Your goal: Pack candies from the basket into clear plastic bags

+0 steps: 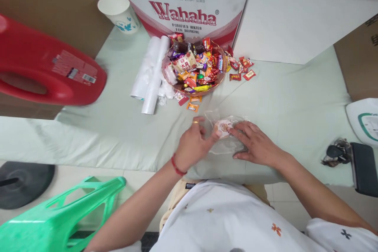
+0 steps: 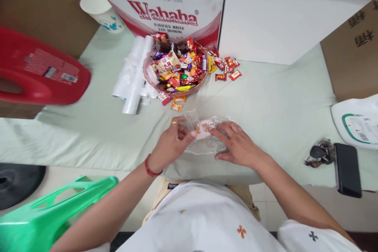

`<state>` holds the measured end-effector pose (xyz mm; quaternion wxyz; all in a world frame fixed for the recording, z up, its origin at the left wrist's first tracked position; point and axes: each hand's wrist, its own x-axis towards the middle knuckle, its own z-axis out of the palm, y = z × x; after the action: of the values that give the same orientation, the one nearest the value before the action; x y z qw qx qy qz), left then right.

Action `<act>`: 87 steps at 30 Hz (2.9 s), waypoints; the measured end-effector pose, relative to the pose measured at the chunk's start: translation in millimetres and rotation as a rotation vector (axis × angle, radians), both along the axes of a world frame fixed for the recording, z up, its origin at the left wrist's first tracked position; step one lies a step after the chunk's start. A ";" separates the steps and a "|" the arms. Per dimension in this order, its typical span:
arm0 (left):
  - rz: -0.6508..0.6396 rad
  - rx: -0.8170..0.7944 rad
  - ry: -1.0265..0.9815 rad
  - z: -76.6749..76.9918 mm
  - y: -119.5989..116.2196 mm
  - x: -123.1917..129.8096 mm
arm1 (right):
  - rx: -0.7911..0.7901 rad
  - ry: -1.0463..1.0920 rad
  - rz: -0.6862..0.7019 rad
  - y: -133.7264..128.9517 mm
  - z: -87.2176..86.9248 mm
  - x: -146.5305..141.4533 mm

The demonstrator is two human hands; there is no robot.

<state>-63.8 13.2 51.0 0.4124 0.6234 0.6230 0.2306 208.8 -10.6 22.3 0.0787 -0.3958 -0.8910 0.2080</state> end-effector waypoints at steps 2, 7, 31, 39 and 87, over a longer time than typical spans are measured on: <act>0.042 -0.016 0.050 -7.4 0.4 9.9 | 0.007 -0.007 -0.003 -0.4 0.2 0.0; 0.122 -0.069 -0.040 -22.6 -5.3 -10.9 | 0.023 -0.046 0.014 -1.4 2.1 -1.5; -0.797 0.633 0.080 -30.6 -15.5 -42.1 | 0.226 0.041 -0.014 -12.7 -11.3 -7.4; -0.712 0.664 0.427 -37.8 -31.7 -19.7 | 0.381 0.195 -0.022 -14.1 -4.4 -6.6; -0.677 0.667 0.468 -21.0 -23.3 6.6 | 0.130 0.272 -0.255 -4.1 30.1 -17.6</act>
<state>-57.3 -10.1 29.9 0.0930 0.9218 0.3551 0.1247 191.2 -14.8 52.4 0.2495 -0.4678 -0.8264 0.1898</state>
